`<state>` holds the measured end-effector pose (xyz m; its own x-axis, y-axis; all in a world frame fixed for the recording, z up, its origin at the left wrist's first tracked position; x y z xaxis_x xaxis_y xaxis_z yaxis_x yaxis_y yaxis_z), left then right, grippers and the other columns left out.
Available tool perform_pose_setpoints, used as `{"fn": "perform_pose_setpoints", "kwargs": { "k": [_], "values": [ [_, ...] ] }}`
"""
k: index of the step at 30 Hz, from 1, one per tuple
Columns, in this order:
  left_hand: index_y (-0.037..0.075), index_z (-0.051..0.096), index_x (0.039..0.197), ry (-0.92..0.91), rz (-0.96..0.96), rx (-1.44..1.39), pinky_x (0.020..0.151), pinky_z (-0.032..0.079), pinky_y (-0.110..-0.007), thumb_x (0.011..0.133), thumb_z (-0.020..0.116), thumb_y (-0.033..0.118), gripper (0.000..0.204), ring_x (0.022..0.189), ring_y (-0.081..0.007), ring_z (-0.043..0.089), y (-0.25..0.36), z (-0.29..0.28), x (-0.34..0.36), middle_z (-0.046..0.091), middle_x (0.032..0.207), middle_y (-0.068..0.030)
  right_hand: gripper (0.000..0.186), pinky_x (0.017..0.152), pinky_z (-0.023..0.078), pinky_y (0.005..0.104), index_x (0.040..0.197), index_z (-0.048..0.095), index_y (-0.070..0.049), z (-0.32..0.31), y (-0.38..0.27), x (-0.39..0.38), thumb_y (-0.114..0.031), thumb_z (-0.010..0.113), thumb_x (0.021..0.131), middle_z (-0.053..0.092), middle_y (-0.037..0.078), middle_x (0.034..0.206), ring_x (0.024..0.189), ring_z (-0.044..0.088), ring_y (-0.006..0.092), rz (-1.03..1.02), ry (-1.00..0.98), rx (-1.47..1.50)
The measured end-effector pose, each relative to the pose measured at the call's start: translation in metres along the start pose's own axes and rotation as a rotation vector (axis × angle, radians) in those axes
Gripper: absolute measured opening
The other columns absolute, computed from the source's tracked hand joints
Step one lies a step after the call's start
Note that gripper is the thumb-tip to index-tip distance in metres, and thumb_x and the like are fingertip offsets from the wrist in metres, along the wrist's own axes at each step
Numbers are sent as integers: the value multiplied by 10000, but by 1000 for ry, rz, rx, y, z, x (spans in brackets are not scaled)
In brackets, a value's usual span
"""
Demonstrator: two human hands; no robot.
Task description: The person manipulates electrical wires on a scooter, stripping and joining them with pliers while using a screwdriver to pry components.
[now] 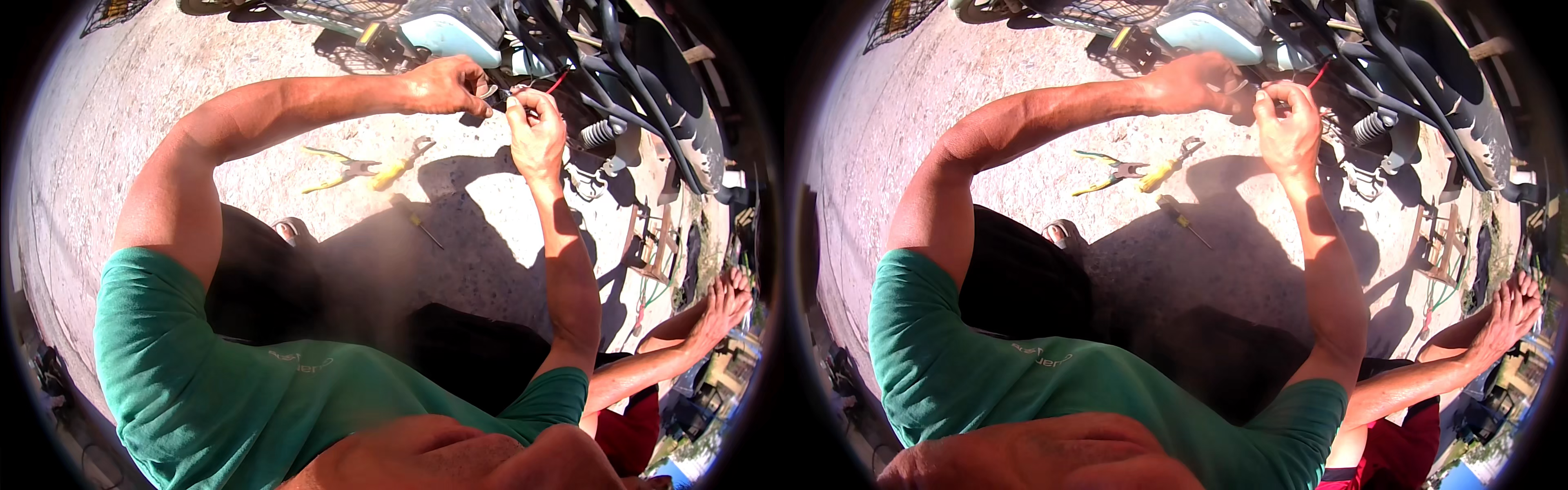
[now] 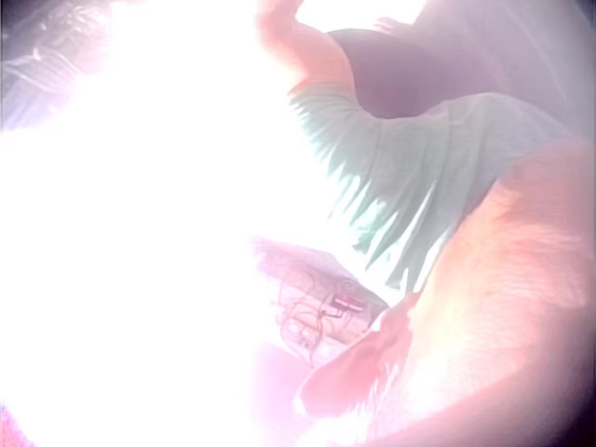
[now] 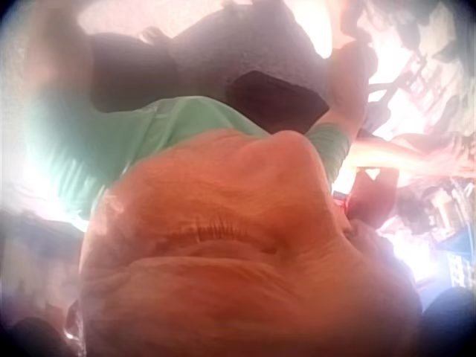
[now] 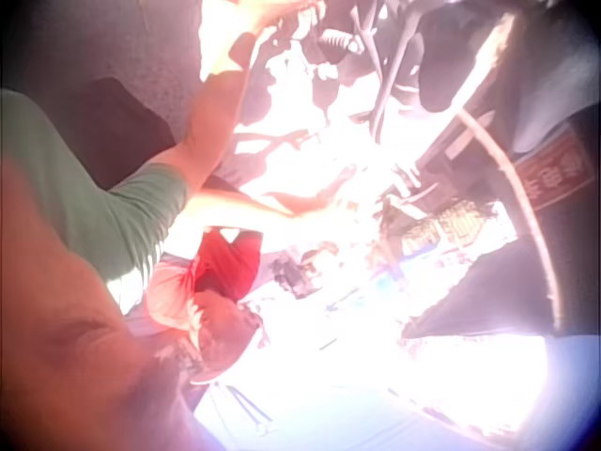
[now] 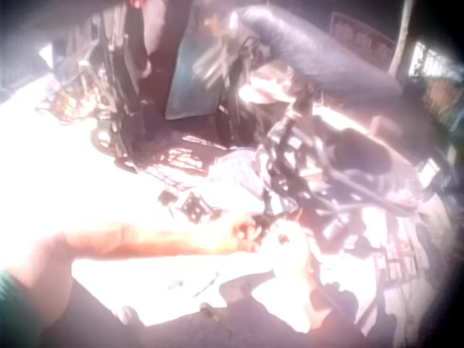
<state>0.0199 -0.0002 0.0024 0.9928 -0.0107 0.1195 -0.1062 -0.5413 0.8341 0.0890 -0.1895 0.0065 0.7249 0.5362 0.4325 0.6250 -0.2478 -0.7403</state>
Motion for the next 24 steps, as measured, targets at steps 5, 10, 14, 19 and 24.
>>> {"fn": "perform_pose_setpoints", "kwargs": {
  "k": [5,10,14,19,24],
  "values": [
    [49,622,836,-148,-70,-218,724,527,-304,828,785,313,310,756,-118,615,10,-2,1,662,865,-31,132,624,456,220,950,645,-28,0,21,1,-158,650,925,653,28,826,684,558,64,449,-7,414],
    [56,613,940,-159,-218,-635,680,551,-300,851,769,355,348,758,-126,622,-4,7,6,660,884,-22,95,505,356,198,928,598,-38,2,17,2,-129,627,936,562,-18,713,564,463,36,487,-36,603],
    [61,618,1085,-161,-229,-728,697,552,-314,863,726,334,369,857,-133,618,1,14,9,652,919,-31,66,481,331,196,918,588,-40,1,12,3,-96,615,938,548,-25,711,542,440,35,481,-27,679],
    [84,642,1120,-261,-216,-660,718,539,-318,856,669,312,349,847,-127,594,4,16,21,646,947,-21,31,469,320,223,945,557,-32,-5,25,7,-58,563,960,546,30,745,526,436,69,550,-7,820],
    [87,668,979,-283,-111,-586,630,488,-277,844,654,259,219,770,-110,582,15,6,34,636,871,4,54,486,321,231,919,589,-10,-24,33,18,-44,563,952,574,76,780,549,434,82,600,49,992]
  ]
}}
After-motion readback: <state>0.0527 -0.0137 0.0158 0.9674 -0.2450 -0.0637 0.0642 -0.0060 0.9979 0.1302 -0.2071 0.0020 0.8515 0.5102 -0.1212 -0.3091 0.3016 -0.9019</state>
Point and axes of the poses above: each hand's wrist, its own x-axis towards the middle knuckle, its own z-axis out of the palm, y = z × x, the point moved 2 cm from there along x, towards the middle knuckle
